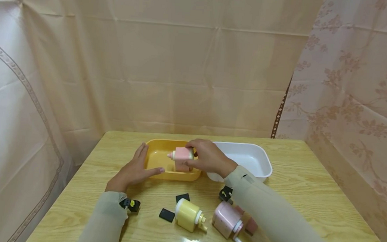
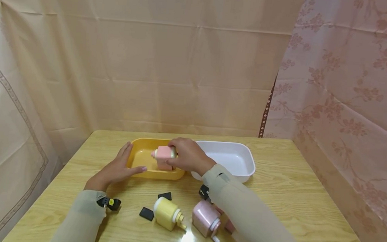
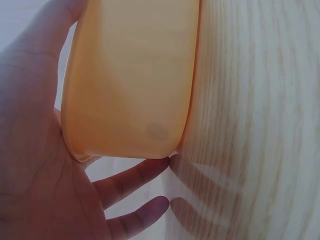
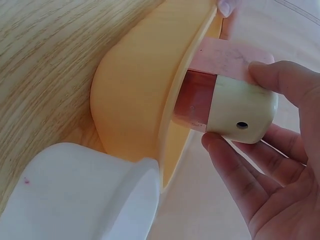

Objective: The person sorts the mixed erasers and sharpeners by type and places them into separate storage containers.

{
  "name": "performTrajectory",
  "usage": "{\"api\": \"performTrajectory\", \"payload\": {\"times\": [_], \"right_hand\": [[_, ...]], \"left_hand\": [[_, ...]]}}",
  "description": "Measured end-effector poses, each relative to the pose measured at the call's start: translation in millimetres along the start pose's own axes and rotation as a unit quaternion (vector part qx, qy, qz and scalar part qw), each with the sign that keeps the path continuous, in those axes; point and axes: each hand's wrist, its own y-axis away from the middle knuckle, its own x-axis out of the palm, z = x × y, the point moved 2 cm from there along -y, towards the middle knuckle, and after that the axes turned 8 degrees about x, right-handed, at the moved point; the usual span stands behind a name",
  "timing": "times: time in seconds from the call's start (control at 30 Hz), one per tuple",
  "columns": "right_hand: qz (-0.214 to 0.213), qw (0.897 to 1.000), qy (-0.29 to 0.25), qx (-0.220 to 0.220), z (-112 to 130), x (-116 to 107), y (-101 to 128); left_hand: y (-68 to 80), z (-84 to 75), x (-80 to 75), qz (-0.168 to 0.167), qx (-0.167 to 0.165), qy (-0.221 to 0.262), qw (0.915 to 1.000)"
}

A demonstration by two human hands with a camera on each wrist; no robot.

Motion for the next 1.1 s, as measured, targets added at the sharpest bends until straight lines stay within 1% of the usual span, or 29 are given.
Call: {"api": "performTrajectory", "payload": {"times": [0.37,0.6,0.83,1.1], "right_hand": [[0.002,1.000,0.007,-0.007,1.8,5.3,-10.8],[0.012,1.000,-0.007,-0.001,4.4,11.8,-15.1],[0.019,1.000,-0.014,-0.002,10.3,18.3,-19.4],[0.020,1.000,0.005,-0.007,16.7,23.5,-23.8]], "left_hand": [[-0.2,-0.6,-0.2,0.001,-0.010,0.008,0.9999],[-0.9,0.7,0.5,-0.004,-0.007,0.006,1.0000],[-0.6,1.0,0.6,-0.002,-0.011,0.002,0.9999],[-1.6,1.0,0.9,-0.003,-0.005,-0.003,1.0000]]}}
